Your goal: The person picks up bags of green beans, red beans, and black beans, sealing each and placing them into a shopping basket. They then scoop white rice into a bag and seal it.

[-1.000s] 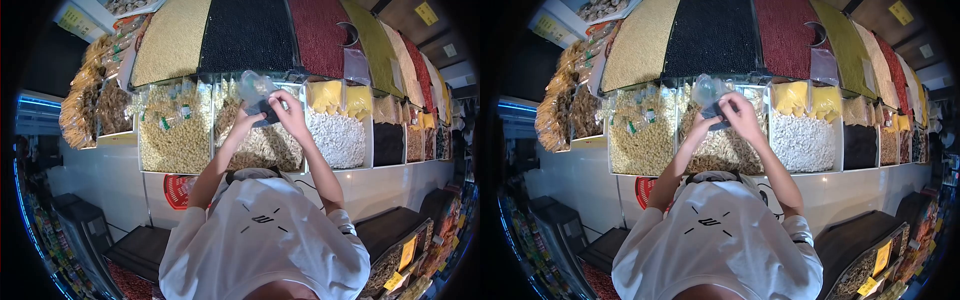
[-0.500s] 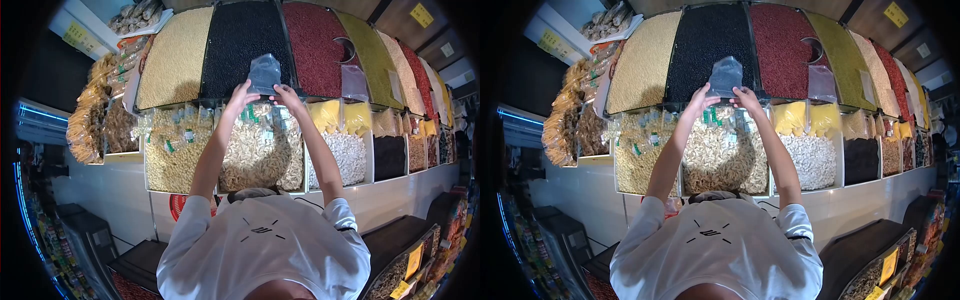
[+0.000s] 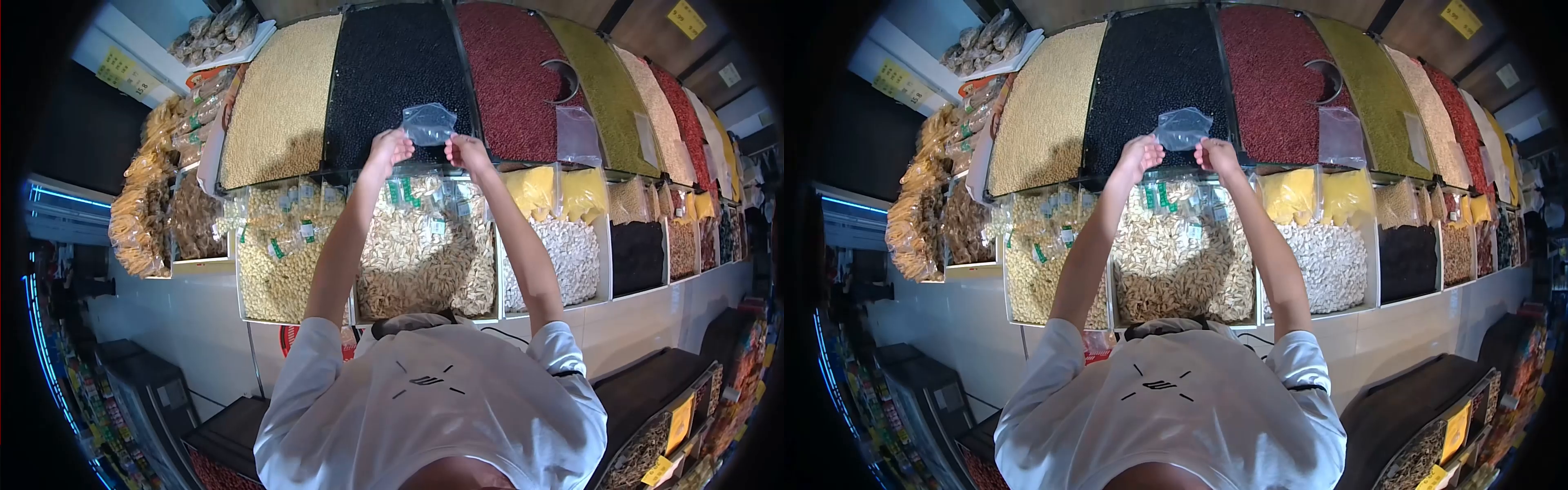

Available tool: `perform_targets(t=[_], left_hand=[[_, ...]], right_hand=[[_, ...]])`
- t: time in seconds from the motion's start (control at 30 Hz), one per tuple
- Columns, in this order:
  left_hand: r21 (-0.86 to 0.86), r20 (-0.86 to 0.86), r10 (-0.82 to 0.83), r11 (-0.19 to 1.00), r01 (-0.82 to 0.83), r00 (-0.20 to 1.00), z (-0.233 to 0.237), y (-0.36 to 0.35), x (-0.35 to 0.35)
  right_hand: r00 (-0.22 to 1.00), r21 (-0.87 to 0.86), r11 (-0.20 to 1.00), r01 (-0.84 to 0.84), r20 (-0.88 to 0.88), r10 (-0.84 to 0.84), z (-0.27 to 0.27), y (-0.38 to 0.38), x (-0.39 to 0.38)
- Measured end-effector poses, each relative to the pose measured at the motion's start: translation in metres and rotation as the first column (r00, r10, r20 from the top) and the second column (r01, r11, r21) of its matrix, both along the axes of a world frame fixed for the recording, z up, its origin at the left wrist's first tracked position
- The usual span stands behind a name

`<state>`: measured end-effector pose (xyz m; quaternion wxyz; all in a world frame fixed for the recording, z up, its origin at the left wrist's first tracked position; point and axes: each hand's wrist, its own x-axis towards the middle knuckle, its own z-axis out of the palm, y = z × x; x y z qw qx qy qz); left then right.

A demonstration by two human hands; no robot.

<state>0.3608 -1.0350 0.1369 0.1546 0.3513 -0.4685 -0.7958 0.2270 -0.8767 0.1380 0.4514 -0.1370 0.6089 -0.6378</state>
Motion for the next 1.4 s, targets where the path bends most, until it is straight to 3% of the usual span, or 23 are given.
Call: perform_targets(t=[0.13, 0.4, 0.5, 0.57, 0.6, 0.63, 0.67, 0.7, 0.73, 0.77, 0.83, 0.87, 0.93, 0.97, 1.07, 1.23, 1.27, 1.33, 1.4], left_hand=[[-0.043, -0.097, 0.065, 0.997, -0.07, 0.993, 0.05, -0.027, -0.032], [-0.139, -0.254, -0.006, 0.99, -0.03, 0.967, 0.126, -0.041, -0.031], [-0.35, -0.051, -0.112, 0.933, 0.087, 0.992, 0.119, -0.028, -0.006], [-0.556, 0.196, -0.076, 0.813, 0.175, 0.978, 0.092, -0.013, 0.028], [-0.617, 0.195, -0.088, 0.763, 0.192, 0.977, 0.074, -0.003, 0.055], [-0.582, 0.113, -0.08, 0.803, 0.132, 0.99, 0.045, 0.007, 0.086], [-0.727, 0.034, -0.108, 0.679, 0.099, 0.994, 0.018, 0.016, 0.13], [-0.842, 0.203, -0.06, 0.499, 0.205, 0.977, 0.014, 0.033, 0.177], [-0.823, 0.253, 0.053, 0.537, 0.186, 0.966, -0.02, 0.053, 0.229], [-0.617, 0.37, 0.095, 0.769, 0.168, 0.924, -0.049, 0.078, 0.282], [-0.594, 0.498, 0.144, 0.775, 0.216, 0.855, -0.097, 0.143, 0.39], [-0.688, 0.698, 0.062, 0.335, 0.644, 0.713, -0.208, 0.165, 0.484], [-0.67, 0.634, 0.129, 0.584, 0.458, 0.763, -0.139, 0.275, 0.495], [-0.658, 0.646, 0.147, 0.605, 0.449, 0.749, -0.138, 0.326, 0.543], [-0.615, 0.698, 0.251, 0.691, 0.381, 0.671, -0.14, 0.388, 0.548], [-0.559, 0.757, 0.363, 0.79, 0.25, 0.544, -0.155, 0.414, 0.471], [-0.55, 0.767, 0.381, 0.804, 0.225, 0.516, -0.159, 0.399, 0.446], [-0.622, 0.716, 0.472, 0.766, 0.162, 0.515, -0.152, 0.397, 0.44], [-0.616, 0.749, 0.513, 0.772, 0.155, 0.419, -0.151, 0.393, 0.441]], right_hand=[[0.996, -0.012, 1.0, 0.017, -0.082, -0.018, 0.059, -0.03, -0.023], [0.976, -0.062, 0.998, -0.029, -0.219, 0.015, 0.149, -0.037, -0.033], [0.958, -0.001, 0.998, -0.056, -0.282, 0.054, 0.132, -0.022, -0.023], [0.929, 0.187, 0.976, -0.108, -0.33, 0.166, 0.108, 0.002, -0.011], [0.927, 0.255, 0.961, -0.108, -0.324, 0.19, 0.103, 0.021, 0.003], [0.944, 0.185, 0.968, -0.171, -0.252, 0.215, 0.071, 0.04, 0.004], [0.94, 0.186, 0.97, -0.156, -0.275, 0.204, 0.065, 0.068, 0.02], [0.945, 0.163, 0.968, -0.192, -0.235, 0.227, 0.037, 0.095, 0.026], [0.966, 0.205, 0.962, -0.179, -0.152, 0.212, 0.021, 0.126, 0.038], [0.968, 0.212, 0.955, -0.21, -0.09, 0.232, 0.016, 0.158, 0.052], [0.99, 0.268, 0.957, -0.114, 0.11, 0.088, -0.024, 0.219, 0.08], [0.991, 0.36, 0.931, -0.055, 0.13, 0.008, -0.031, 0.242, 0.098], [0.977, 0.43, 0.9, -0.066, 0.211, -0.03, -0.05, 0.276, 0.121], [0.97, 0.41, 0.909, -0.075, 0.242, -0.029, -0.054, 0.282, 0.132], [0.95, 0.334, 0.919, -0.207, 0.294, 0.107, -0.065, 0.275, 0.154], [0.834, 0.115, 0.828, -0.549, 0.14, 0.533, -0.075, 0.235, 0.199], [0.817, 0.113, 0.812, -0.573, 0.15, 0.556, -0.075, 0.224, 0.208], [0.702, 0.037, 0.704, -0.709, -0.056, 0.71, -0.076, 0.215, 0.235], [0.609, 0.091, 0.618, -0.781, -0.11, 0.786, -0.069, 0.212, 0.26]])
